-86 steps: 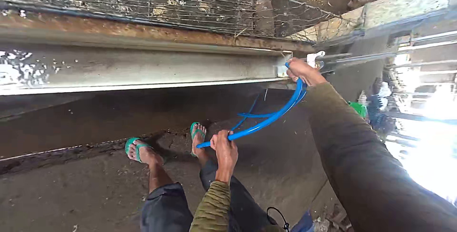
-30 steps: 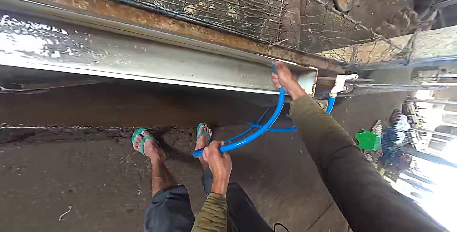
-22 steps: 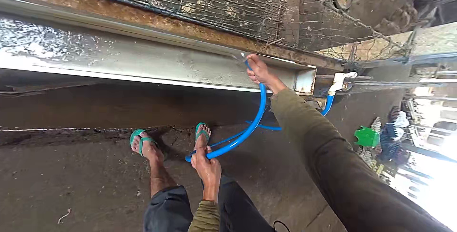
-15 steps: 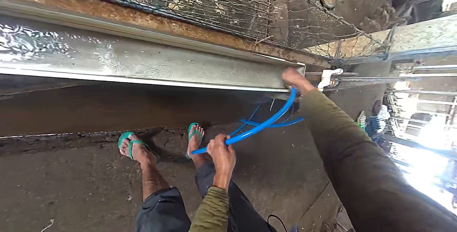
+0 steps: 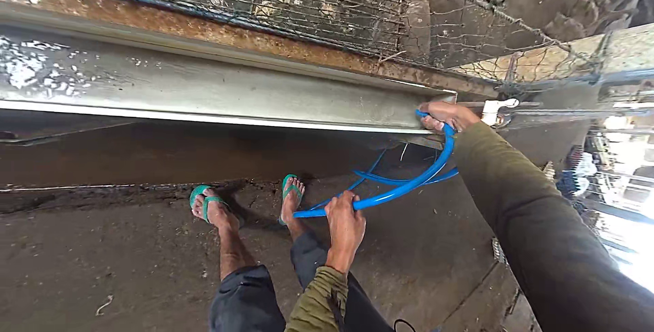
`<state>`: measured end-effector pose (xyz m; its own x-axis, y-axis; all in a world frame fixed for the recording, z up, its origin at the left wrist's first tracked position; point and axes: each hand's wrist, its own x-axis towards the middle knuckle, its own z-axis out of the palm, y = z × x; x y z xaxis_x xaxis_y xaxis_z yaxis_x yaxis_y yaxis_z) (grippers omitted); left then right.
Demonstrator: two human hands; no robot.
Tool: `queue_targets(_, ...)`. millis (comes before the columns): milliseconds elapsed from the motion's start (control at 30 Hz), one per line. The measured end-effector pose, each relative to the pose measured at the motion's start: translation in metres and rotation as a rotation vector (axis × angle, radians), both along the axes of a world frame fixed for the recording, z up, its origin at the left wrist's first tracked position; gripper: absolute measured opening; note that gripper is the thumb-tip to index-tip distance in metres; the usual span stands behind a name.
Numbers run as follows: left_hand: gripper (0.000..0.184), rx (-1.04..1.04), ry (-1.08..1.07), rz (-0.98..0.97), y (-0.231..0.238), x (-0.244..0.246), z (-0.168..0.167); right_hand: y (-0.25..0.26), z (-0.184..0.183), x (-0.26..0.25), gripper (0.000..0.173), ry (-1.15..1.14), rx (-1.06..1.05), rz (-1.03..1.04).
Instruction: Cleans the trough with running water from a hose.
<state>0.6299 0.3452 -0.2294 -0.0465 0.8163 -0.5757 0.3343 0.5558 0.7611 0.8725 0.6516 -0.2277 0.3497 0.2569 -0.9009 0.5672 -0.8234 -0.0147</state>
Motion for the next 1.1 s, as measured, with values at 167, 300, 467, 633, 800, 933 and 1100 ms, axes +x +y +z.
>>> queue_targets(167, 0.010, 0.034, 0.043, 0.078, -0.011, -0.004, -0.010, -0.003, -0.012, -0.018, 0.019, 0.239, -0.068, -0.014)
queue_targets(300, 0.012, 0.064, 0.078, 0.171, -0.023, -0.011, -0.018, -0.005, -0.024, -0.043, 0.019, 0.400, -0.120, -0.001)
queue_targets(467, 0.017, 0.065, 0.133, 0.276, -0.039, -0.022, -0.026, -0.003, -0.041, -0.081, 0.017, 0.604, -0.220, 0.026)
queue_targets(633, 0.022, 0.088, 0.166, 0.365, -0.058, -0.031, -0.035, -0.005, -0.051, -0.129, 0.015, 0.765, -0.297, 0.084)
queue_targets(800, 0.024, 0.061, 0.176, 0.416, -0.073, -0.044, -0.036, -0.005, -0.059, -0.173, 0.017, 0.929, -0.363, 0.118)
queue_targets(933, 0.025, 0.043, 0.197, 0.468, -0.077, -0.053, -0.037, -0.005, -0.064, -0.209, 0.016, 1.086, -0.342, 0.124)
queue_targets(1100, 0.025, 0.021, 0.201, 0.517, -0.083, -0.062, -0.035, -0.003, -0.050, -0.248, 0.017, 1.147, -0.309, 0.195)
